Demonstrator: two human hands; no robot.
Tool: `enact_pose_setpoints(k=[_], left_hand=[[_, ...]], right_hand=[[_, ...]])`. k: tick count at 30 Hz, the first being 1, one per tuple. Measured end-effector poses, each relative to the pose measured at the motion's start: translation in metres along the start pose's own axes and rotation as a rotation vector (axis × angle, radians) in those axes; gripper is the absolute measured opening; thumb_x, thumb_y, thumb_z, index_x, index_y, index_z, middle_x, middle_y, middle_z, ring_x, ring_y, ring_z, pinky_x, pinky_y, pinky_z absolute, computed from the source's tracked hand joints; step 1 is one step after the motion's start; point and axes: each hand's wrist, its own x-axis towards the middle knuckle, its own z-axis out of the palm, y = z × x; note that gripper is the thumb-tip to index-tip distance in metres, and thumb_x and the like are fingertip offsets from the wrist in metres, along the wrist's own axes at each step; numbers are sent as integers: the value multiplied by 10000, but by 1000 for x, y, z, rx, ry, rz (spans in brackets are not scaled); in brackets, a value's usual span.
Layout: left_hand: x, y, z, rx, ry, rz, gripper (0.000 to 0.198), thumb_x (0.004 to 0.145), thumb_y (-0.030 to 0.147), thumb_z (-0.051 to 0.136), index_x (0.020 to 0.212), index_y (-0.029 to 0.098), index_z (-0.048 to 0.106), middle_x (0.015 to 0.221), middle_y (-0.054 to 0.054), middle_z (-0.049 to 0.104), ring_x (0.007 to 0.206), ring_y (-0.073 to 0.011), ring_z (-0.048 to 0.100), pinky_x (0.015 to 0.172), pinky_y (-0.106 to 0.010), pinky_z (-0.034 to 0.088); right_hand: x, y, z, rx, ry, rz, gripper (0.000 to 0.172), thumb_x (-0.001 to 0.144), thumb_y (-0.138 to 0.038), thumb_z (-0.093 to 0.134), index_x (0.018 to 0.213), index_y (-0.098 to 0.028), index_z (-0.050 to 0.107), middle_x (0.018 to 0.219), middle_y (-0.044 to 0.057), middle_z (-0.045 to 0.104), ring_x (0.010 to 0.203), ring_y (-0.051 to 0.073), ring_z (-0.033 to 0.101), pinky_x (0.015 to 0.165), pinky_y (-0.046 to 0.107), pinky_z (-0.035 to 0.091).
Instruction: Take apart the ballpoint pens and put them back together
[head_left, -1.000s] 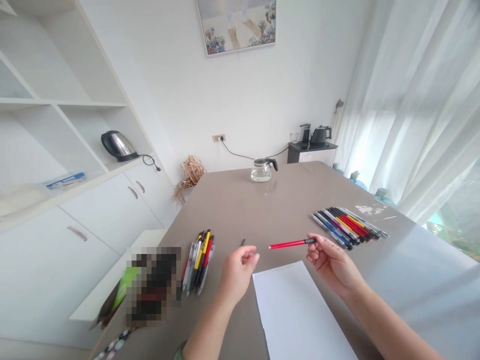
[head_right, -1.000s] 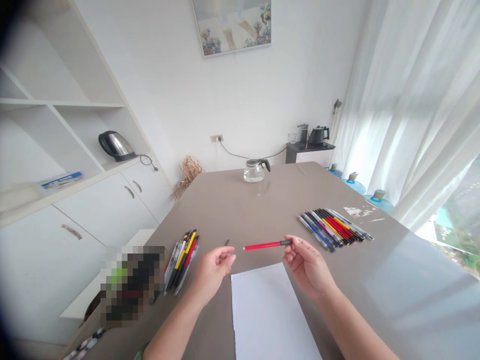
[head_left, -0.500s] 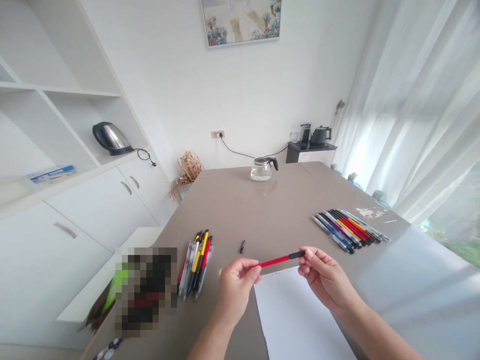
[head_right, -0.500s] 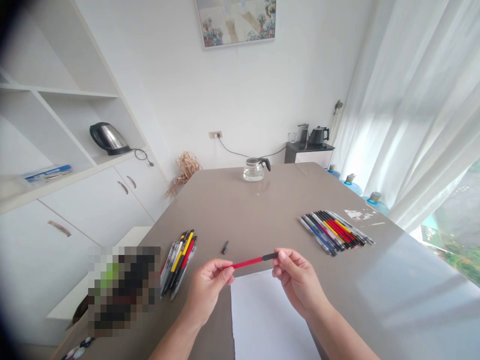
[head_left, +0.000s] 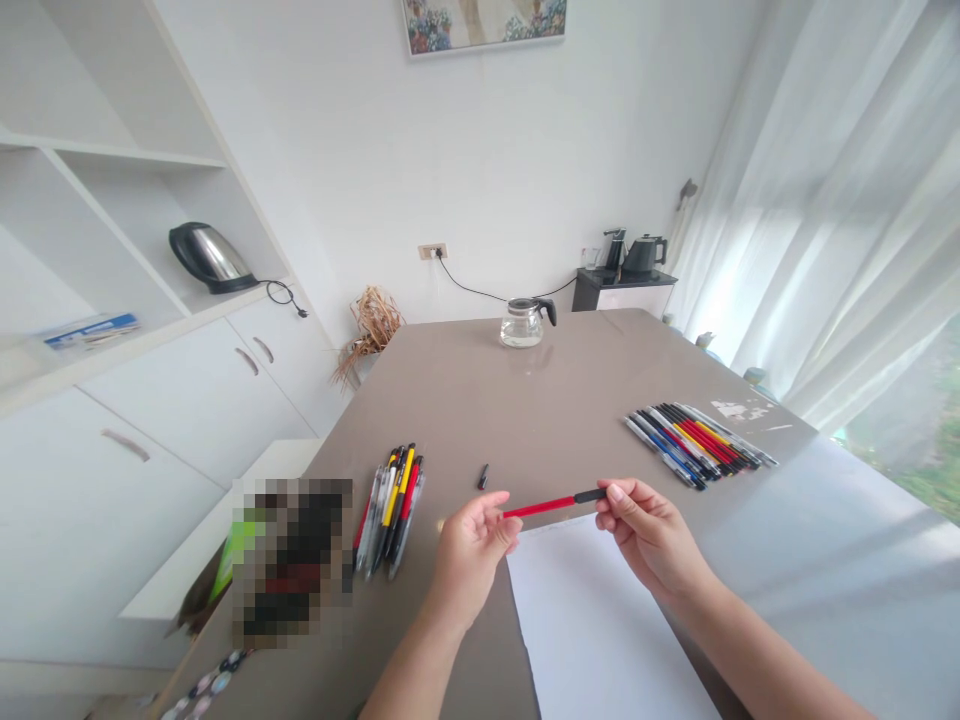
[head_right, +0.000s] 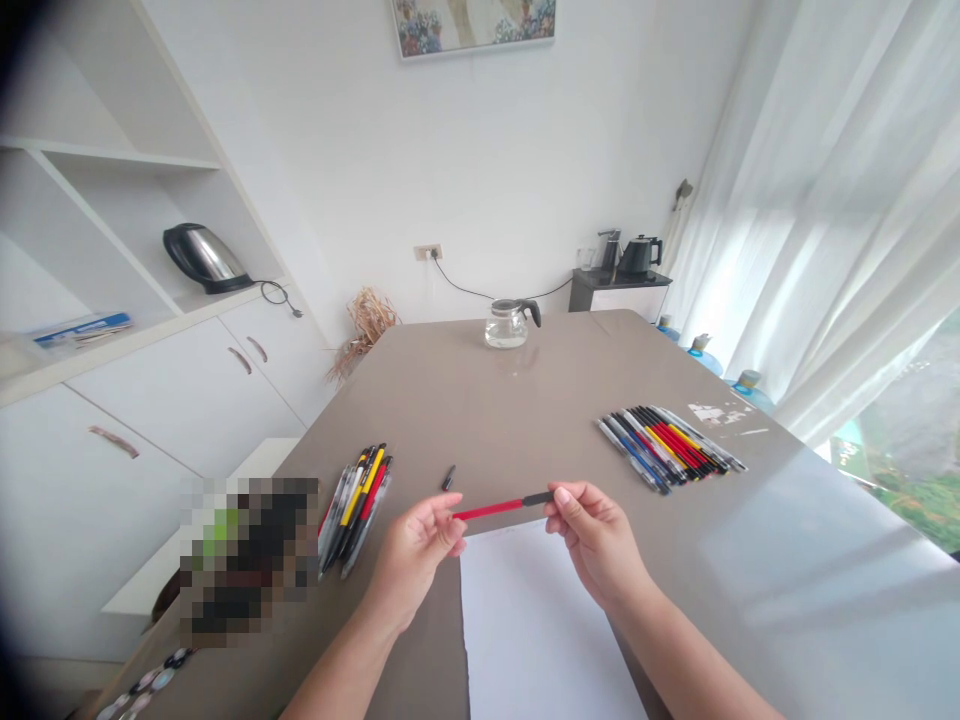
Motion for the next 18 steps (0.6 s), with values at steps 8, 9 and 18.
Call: enact_pose_setpoints(k=[8,9,18], left_hand=[[1,0,-1,103,10,-35,271,744,406,511,732,139,557,612,-9,573,497,-105,530,514,-230,432],[1,-1,-1,110,4,-53,305,750,431,489,713,136,557,597,-12,569,478,-105,521,492,-231,428],[1,1,1,17,-21,-2,247,683,333,599,836,145,554,622,0,565,544,-110,532,567,-234,435]], right_hand=[[0,0,0,2,1,-5,146,680,-310,642,768,-195,628,601,10,582,533,90,481,522,228,373],[0,0,0,-2,4,-4,149,676,-312,645,767,-195,627,600,10,583,531,91,480,521,230,373],[1,0,-1,-11,-11,4,128,705,-298,618,776,-192,622,607,10,575,533,98,480,517,234,372]])
